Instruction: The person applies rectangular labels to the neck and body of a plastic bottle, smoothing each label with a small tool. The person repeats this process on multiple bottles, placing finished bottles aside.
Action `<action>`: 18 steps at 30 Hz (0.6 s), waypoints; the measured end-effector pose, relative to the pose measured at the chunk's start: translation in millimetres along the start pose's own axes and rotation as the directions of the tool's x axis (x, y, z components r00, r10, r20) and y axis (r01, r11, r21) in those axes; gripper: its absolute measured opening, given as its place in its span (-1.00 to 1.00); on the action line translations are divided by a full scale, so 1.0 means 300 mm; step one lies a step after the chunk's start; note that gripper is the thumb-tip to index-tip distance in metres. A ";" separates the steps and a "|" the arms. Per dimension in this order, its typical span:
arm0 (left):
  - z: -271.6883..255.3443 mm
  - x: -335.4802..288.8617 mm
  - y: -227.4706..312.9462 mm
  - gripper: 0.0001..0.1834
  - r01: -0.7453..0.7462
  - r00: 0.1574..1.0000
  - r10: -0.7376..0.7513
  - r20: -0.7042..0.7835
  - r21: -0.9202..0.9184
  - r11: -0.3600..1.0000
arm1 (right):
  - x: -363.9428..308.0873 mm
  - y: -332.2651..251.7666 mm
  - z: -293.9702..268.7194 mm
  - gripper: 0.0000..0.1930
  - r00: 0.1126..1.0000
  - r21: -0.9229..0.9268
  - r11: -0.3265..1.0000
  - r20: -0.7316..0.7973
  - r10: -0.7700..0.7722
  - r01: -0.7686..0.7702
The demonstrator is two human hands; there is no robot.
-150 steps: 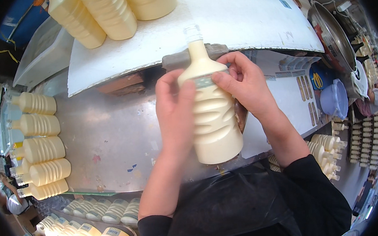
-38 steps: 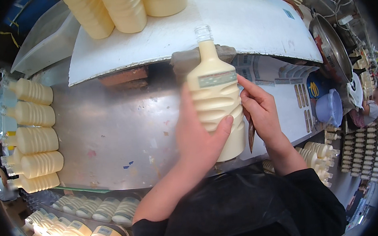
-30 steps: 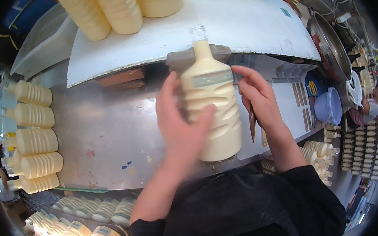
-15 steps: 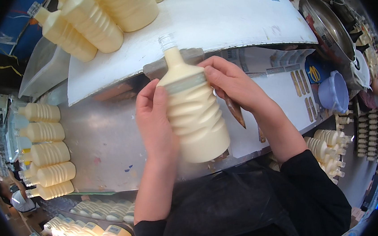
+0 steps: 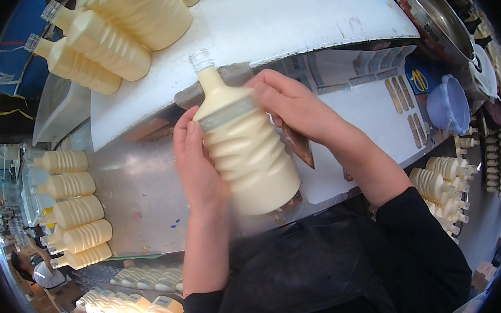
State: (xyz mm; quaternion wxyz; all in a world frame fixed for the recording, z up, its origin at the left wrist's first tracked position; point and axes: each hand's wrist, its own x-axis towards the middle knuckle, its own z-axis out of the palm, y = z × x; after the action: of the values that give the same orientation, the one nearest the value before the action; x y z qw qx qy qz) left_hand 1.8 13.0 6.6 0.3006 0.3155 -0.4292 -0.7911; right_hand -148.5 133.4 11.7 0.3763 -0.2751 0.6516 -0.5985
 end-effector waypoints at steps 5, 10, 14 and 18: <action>0.035 -0.008 -0.003 -0.45 0.085 0.995 -0.084 0.047 -0.018 0.996 | -0.009 -0.018 -0.006 -0.72 0.999 -0.085 0.995 -0.017 -0.048 0.046; 0.001 0.013 -0.030 -0.49 0.048 0.992 -0.056 0.113 0.070 0.996 | -0.004 -0.029 0.001 -0.72 0.999 -0.165 0.985 -0.023 0.035 -0.038; -0.007 0.016 -0.032 -0.50 -0.014 0.990 -0.008 0.139 0.159 0.987 | -0.001 -0.021 0.012 -0.72 0.997 -0.152 0.988 -0.064 0.032 -0.041; -0.004 0.016 -0.029 -0.50 -0.021 0.992 -0.003 0.124 0.187 0.982 | -0.002 -0.011 0.014 -0.71 0.998 -0.124 0.992 -0.056 -0.002 -0.005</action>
State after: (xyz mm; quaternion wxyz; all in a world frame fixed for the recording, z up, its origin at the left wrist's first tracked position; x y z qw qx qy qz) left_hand -1.9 12.7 -2.6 0.2460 0.2909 -0.5210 -0.7638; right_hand -144.9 131.0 15.1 0.3405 -0.2805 0.6982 -0.5638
